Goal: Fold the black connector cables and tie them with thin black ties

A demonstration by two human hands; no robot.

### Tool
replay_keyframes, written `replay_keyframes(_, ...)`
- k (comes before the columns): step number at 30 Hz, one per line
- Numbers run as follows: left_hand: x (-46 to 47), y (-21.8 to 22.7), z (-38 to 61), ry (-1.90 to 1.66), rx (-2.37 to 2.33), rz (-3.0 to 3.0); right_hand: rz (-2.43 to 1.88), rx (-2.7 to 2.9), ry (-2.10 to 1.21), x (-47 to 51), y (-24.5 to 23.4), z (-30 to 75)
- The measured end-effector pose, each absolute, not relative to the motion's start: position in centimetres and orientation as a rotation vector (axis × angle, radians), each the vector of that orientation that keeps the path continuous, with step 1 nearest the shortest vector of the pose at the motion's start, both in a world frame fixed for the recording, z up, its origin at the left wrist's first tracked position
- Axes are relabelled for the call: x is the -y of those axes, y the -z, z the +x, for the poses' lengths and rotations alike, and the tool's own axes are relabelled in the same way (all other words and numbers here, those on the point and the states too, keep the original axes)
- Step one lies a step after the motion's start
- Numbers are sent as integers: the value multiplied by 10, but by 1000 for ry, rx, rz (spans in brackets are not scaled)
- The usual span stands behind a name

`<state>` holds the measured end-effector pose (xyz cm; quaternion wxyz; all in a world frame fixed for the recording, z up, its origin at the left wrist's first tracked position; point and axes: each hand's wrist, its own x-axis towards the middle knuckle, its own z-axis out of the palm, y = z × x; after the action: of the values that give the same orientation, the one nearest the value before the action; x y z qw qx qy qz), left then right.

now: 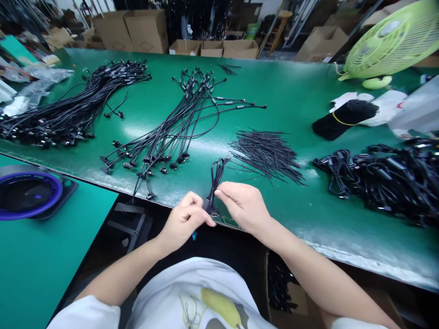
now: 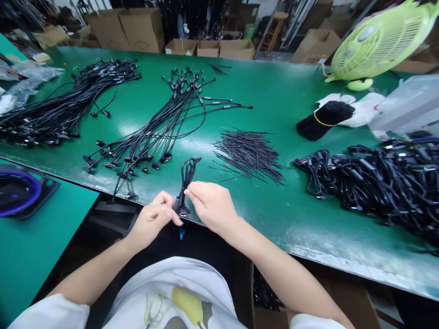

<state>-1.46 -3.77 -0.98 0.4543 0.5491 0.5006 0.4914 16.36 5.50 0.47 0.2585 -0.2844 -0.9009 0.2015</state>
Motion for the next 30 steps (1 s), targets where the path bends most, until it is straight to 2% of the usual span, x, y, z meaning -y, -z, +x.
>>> replay_keyframes(3, 33, 19, -7, -1339, -1314, 1125, -675, 2450, -378, -50, -4, 158)
replay_keyframes(5, 29, 22, -3, -1254, -1220, 1131, -673, 2421, -482, -43, -1, 153)
replay_keyframes(10, 24, 24, 11, -1315, -1116, 1096, -890, 2105, -1458, -36, 8, 153)
replay_keyframes(12, 19, 24, 14, -1335, -1098, 950, -914, 2157, -1551, -36, 7, 163)
replay_keyframes(14, 13, 24, 14, -1322, -1108, 852, -935, 2292, -1147, -38, 0, 175)
replay_keyframes(16, 8, 24, 12, -1256, -1175, 942, -891, 2343, -516, -40, -10, 187)
replay_keyframes(18, 5, 24, 11, -1138, -1316, 1293, -784, 2406, -57, -43, -16, 195)
replay_keyframes(19, 4, 24, 11, -1075, -1393, 1546, -743, 2491, 57, -43, -17, 197)
replay_keyframes(21, 2, 26, 12, -961, -1477, 2109, -767, 2716, 53, -43, -12, 199)
replay_keyframes(23, -2, 28, 15, -900, -1415, 2571, -903, 2896, -179, -43, 0, 203)
replay_keyframes(26, -10, 30, 14, -880, -1323, 2836, -1140, 2904, -503, -55, 16, 228)
replay_keyframes(28, -16, 33, 4, -882, -1392, 2799, -1406, 2685, -435, -71, 16, 270)
replay_keyframes(30, -26, 39, -14, -871, -1443, 2741, -1738, 2312, -145, -90, 4, 333)
